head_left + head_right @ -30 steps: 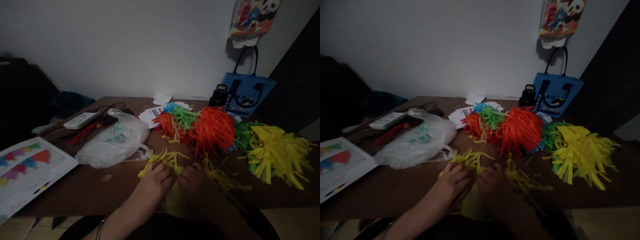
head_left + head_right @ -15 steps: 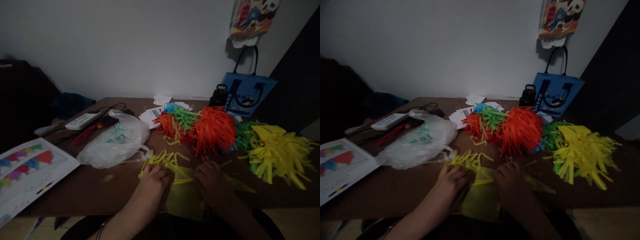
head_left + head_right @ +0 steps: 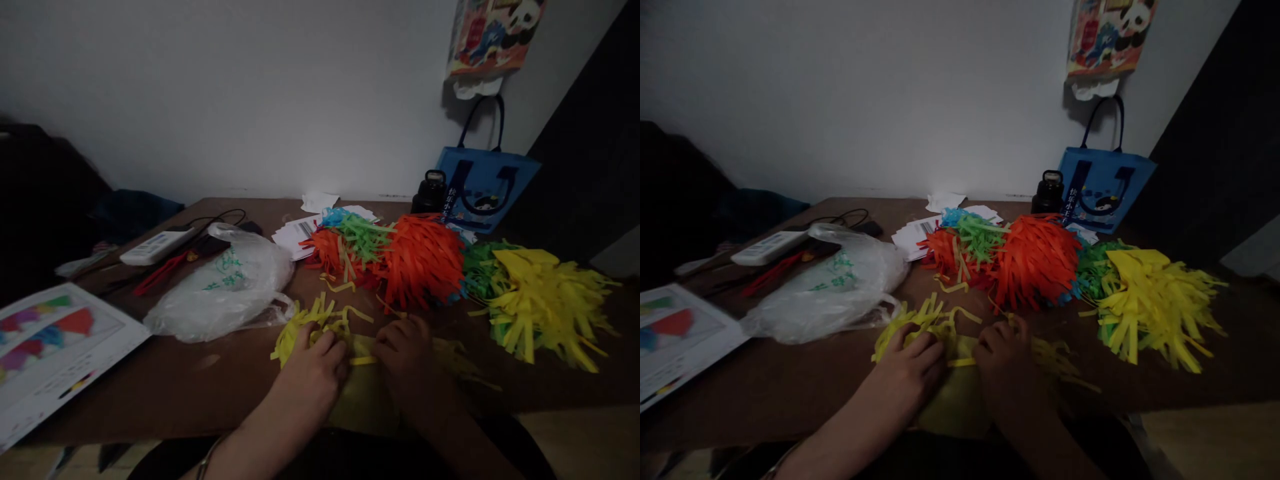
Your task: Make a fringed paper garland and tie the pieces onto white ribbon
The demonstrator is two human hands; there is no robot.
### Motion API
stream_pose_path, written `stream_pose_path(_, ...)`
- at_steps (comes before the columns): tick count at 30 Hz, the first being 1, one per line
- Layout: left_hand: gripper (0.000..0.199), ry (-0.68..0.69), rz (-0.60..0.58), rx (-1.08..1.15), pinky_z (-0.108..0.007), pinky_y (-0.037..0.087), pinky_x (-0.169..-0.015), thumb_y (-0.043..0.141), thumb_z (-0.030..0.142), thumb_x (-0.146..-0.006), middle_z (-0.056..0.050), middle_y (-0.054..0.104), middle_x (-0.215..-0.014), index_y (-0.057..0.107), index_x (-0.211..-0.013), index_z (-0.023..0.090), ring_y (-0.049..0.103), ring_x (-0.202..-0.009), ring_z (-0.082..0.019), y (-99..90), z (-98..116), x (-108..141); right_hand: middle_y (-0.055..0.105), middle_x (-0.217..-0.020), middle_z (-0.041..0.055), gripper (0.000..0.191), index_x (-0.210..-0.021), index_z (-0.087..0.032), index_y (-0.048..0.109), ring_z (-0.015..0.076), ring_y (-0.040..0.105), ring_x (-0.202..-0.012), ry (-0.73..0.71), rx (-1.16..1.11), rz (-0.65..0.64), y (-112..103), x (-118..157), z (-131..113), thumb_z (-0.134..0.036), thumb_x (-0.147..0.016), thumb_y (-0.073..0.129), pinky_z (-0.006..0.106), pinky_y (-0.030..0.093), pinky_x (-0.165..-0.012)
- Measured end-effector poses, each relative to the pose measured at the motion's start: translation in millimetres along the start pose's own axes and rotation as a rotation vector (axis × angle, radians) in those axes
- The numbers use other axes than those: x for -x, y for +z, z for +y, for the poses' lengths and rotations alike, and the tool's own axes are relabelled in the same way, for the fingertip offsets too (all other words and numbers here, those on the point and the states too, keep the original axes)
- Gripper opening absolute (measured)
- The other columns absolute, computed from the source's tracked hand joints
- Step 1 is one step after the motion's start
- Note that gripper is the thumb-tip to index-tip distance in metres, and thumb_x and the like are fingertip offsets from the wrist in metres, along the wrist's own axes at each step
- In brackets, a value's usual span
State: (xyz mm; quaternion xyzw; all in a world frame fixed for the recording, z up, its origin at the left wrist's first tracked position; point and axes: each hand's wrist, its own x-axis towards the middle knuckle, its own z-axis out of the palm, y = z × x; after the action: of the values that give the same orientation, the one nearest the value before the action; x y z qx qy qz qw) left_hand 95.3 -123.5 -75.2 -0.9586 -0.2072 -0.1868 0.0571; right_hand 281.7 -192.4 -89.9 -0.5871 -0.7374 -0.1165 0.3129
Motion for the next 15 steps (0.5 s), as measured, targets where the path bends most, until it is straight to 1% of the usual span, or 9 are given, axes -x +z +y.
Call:
stream_pose_path(2,0.018,0.015,-0.024,-0.034,-0.045,0.029,-0.086,0.061,0.014,-0.089,-0.001,0.062,-0.076,0.063,-0.072,0.018,0.051,-0.078,-0.020,0.1,-1.1,-2.3,0.064,-0.076,-0.0005,0.014,-0.074,-0.022,0.064,0.0188,0.051,-0.082,-0.050,-0.029,0.002,-1.8,-2.0,-5.3,-0.010,-0.081,0.065,0.047,0.024,-0.098)
stream_pose_path(3,0.015,0.001,-0.037,-0.029,-0.043,0.031,-0.084,0.064,0.016,-0.087,-0.001,0.063,-0.076,0.063,-0.071,0.018,0.051,-0.078,-0.021,-0.7,-2.0,-3.3,0.064,-0.076,-0.0003,0.012,-0.074,-0.021,0.065,0.0191,0.051,-0.082,-0.072,-0.029,-0.001,-2.8,-3.2,-8.1,-0.012,-0.082,0.065,0.047,0.025,-0.099)
stream_pose_path(6,0.009,-0.057,-0.058,0.097,-0.042,0.035,-0.081,0.066,0.015,-0.080,-0.003,0.065,-0.078,0.062,-0.072,0.017,0.053,-0.078,-0.021,-8.3,-3.0,-4.3,0.064,-0.073,0.0004,0.013,-0.075,-0.019,0.064,0.0191,0.052,-0.080,-0.167,0.032,-0.004,-3.4,-6.1,-14.1,-0.012,-0.085,0.062,0.049,0.024,-0.101)
stream_pose_path(7,0.007,-0.071,-0.045,0.130,-0.043,0.036,-0.082,0.064,0.015,-0.080,-0.003,0.066,-0.081,0.063,-0.074,0.017,0.054,-0.080,-0.022,-12.6,-1.7,-4.1,0.063,-0.071,0.0004,0.016,-0.075,-0.019,0.064,0.0188,0.052,-0.079,-0.200,0.060,0.002,-2.9,-6.7,-14.8,-0.010,-0.087,0.060,0.049,0.024,-0.102)
stream_pose_path(9,0.009,-0.097,-0.023,0.206,-0.042,0.040,-0.083,0.058,0.014,-0.085,-0.004,0.066,-0.085,0.063,-0.079,0.018,0.055,-0.082,-0.022,-22.4,4.3,-3.0,0.065,-0.071,0.0006,0.020,-0.075,-0.019,0.064,0.0183,0.053,-0.078,-0.224,0.070,0.020,-1.7,-7.3,-14.5,-0.009,-0.090,0.055,0.048,0.025,-0.101)
stream_pose_path(11,0.016,-0.108,-0.068,0.344,-0.035,0.044,-0.079,0.050,0.013,-0.092,-0.004,0.065,-0.088,0.063,-0.085,0.019,0.056,-0.082,-0.020,-30.8,14.3,-1.5,0.068,-0.074,0.0002,0.018,-0.082,-0.020,0.066,0.0180,0.055,-0.079,-0.174,-0.006,0.080,-2.0,-7.6,-12.5,-0.011,-0.092,0.054,0.046,0.027,-0.099)
stream_pose_path(13,0.021,-0.088,-0.154,0.477,-0.029,0.047,-0.075,0.044,0.010,-0.095,-0.003,0.065,-0.092,0.063,-0.093,0.021,0.057,-0.082,-0.017,-34.4,25.4,0.1,0.071,-0.080,-0.0004,0.018,-0.092,-0.024,0.069,0.0180,0.057,-0.081,-0.070,-0.120,0.135,-4.3,-7.8,-9.7,-0.013,-0.091,0.055,0.044,0.030,-0.095)
stream_pose_path(15,0.025,-0.040,-0.195,0.498,-0.027,0.048,-0.081,0.043,0.008,-0.095,-0.003,0.066,-0.098,0.063,-0.101,0.022,0.059,-0.088,-0.017,-32.4,33.8,1.3,0.072,-0.083,-0.0008,0.022,-0.097,-0.027,0.072,0.0183,0.058,-0.082,0.025,-0.223,0.169,-8.3,-7.4,-6.4,-0.013,-0.090,0.056,0.041,0.035,-0.090)
